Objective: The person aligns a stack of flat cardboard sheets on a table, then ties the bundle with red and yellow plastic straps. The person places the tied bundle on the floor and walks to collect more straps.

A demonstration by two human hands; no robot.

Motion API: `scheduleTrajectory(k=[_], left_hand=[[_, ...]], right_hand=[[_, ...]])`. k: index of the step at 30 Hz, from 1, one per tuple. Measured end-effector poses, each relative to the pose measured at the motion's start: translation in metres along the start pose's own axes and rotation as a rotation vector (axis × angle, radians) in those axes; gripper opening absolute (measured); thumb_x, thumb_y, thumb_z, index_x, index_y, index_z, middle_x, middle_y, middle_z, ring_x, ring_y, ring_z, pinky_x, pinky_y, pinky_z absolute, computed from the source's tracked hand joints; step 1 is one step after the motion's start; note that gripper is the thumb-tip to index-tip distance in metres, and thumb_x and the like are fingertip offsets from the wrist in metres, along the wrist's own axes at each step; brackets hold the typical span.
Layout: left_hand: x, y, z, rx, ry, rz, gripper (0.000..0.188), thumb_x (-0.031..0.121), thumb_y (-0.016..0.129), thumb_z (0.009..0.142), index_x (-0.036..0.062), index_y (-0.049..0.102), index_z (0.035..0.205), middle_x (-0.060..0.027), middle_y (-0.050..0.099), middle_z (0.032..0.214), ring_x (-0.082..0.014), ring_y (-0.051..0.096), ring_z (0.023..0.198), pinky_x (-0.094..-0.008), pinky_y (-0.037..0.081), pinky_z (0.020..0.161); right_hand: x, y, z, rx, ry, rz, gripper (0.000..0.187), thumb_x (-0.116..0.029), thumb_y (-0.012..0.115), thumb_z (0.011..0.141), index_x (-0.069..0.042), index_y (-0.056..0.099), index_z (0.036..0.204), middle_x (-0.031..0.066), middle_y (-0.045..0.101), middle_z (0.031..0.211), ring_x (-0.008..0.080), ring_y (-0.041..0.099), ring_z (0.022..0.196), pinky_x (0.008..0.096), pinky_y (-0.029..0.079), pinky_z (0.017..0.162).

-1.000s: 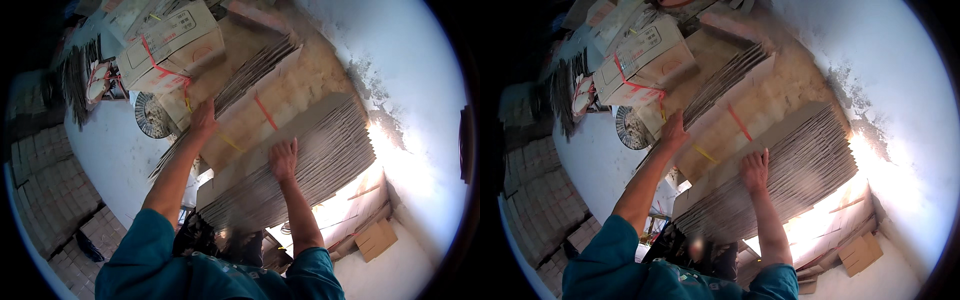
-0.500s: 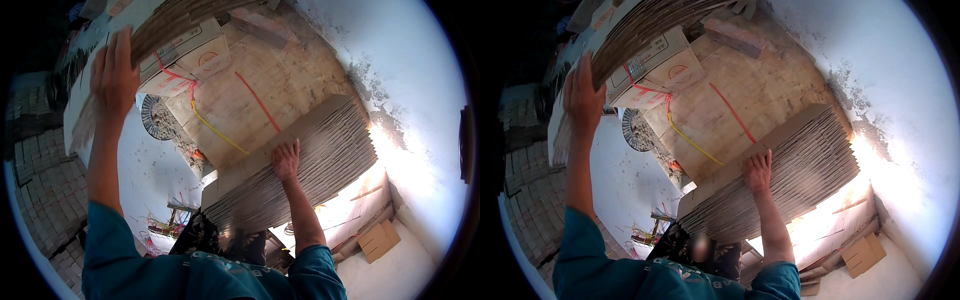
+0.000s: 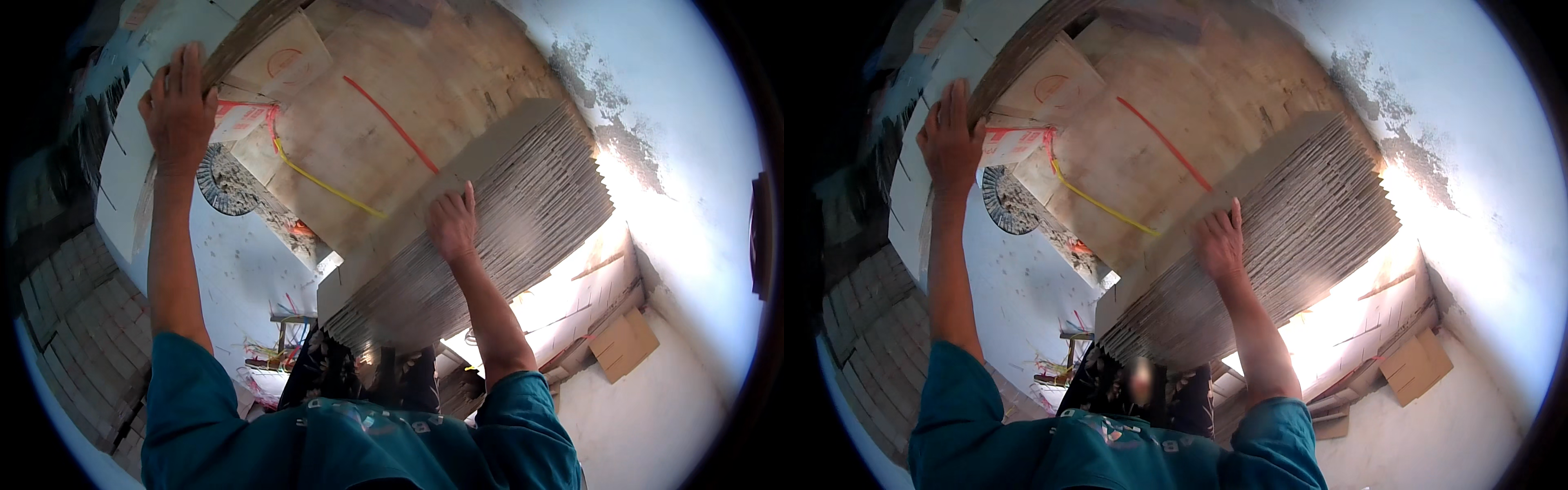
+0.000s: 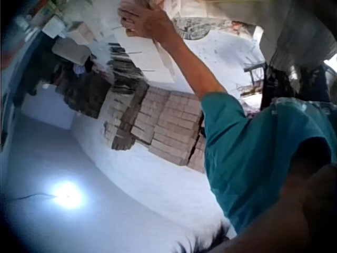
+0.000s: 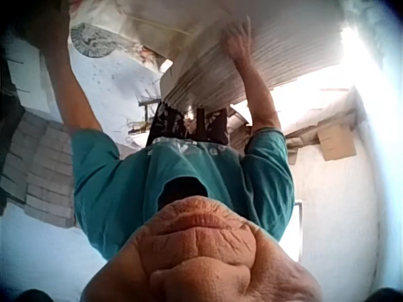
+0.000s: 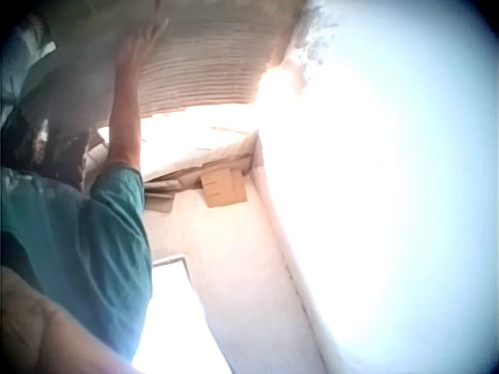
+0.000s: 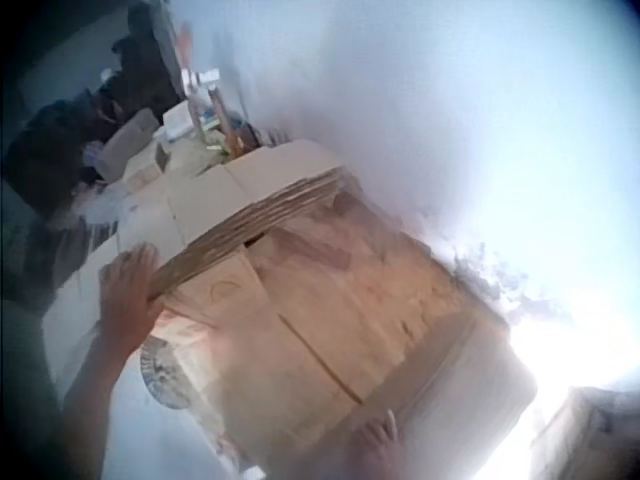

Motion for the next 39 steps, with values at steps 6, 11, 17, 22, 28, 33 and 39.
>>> scheduleTrajectory(k=[6, 11, 17, 22, 28, 33, 39], left_hand=[[0.030, -0.036, 0.000, 0.156, 0.008, -0.116, 0.067, 0.025, 0.074, 0.074, 0.0140, 0.044, 0.133, -0.0052, 0.052, 0.128, -0.0249, 0.047, 0.118, -0.0422, 0.038, 0.094], [0.150, 0.018, -0.049, -0.080, 0.030, -1.050, 0.033, 0.004, 0.065, 0.070, 0.0031, 0.062, 0.103, -0.0121, 0.063, 0.097, -0.0312, 0.059, 0.093, -0.0408, 0.046, 0.085], [0.291, 0.148, -0.099, -0.975, -0.434, -1.047, 0.037, 0.030, 0.072, 0.069, -0.0018, 0.063, 0.085, -0.0182, 0.065, 0.085, -0.0332, 0.064, 0.080, -0.0410, 0.051, 0.072], [0.317, 0.145, -0.075, -0.907, -0.603, -0.860, 0.033, 0.032, 0.072, 0.069, 0.0015, 0.064, 0.077, -0.0180, 0.066, 0.085, -0.0331, 0.065, 0.084, -0.0430, 0.051, 0.073], [0.335, 0.170, -0.068, -0.852, -0.628, -0.886, 0.019, 0.019, 0.068, 0.072, 0.0012, 0.063, 0.075, -0.0164, 0.067, 0.083, -0.0313, 0.066, 0.080, -0.0419, 0.052, 0.070], [0.363, 0.161, -0.064, -0.978, -0.936, -1.868, 0.009, 0.007, 0.060, 0.078, -0.0013, 0.058, 0.076, -0.0152, 0.065, 0.077, -0.0242, 0.066, 0.066, -0.0353, 0.054, 0.061], [0.398, 0.164, -0.053, -0.935, -0.834, -2.172, 0.013, 0.004, 0.056, 0.085, -0.0037, 0.057, 0.096, -0.0121, 0.063, 0.083, -0.0200, 0.064, 0.071, -0.0325, 0.055, 0.068]], right_hand=[[0.001, -0.007, 0.004, -0.035, 0.005, -0.040, 0.005, -0.014, 0.061, 0.067, -0.011, 0.060, 0.071, 0.0033, 0.052, 0.073, 0.0216, 0.054, 0.087, 0.0516, 0.024, 0.109], [0.003, -0.003, 0.001, 0.014, 0.007, 0.015, 0.005, -0.013, 0.060, 0.066, -0.012, 0.060, 0.071, 0.0034, 0.052, 0.072, 0.0216, 0.054, 0.087, 0.0524, 0.025, 0.108], [0.002, 0.002, 0.003, -0.063, 0.001, -0.021, 0.005, -0.012, 0.058, 0.066, -0.010, 0.059, 0.070, 0.0036, 0.052, 0.071, 0.0219, 0.054, 0.084, 0.0540, 0.025, 0.107], [0.003, 0.001, 0.002, -0.026, 0.005, 0.004, 0.005, -0.012, 0.061, 0.066, -0.009, 0.058, 0.068, 0.0047, 0.050, 0.068, 0.0221, 0.054, 0.082, 0.0536, 0.025, 0.108], [0.002, -0.002, 0.003, -0.027, 0.027, 0.038, 0.007, -0.012, 0.063, 0.070, -0.009, 0.057, 0.067, 0.0048, 0.049, 0.068, 0.0221, 0.053, 0.082, 0.0524, 0.024, 0.109], [0.005, -0.003, 0.002, -0.016, 0.045, 0.062, 0.009, -0.012, 0.062, 0.072, -0.008, 0.056, 0.066, 0.0047, 0.049, 0.068, 0.0223, 0.054, 0.082, 0.0516, 0.023, 0.110], [0.004, -0.001, 0.002, -0.005, 0.046, 0.077, 0.007, -0.011, 0.060, 0.070, -0.008, 0.056, 0.065, 0.0049, 0.048, 0.067, 0.0223, 0.054, 0.083, 0.0520, 0.023, 0.110]])
Point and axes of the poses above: each hand's wrist, its own z-axis towards the middle knuckle, its own y-axis out of the palm, x = y × z, the point moved 6 cm from there along z, towards the middle knuckle
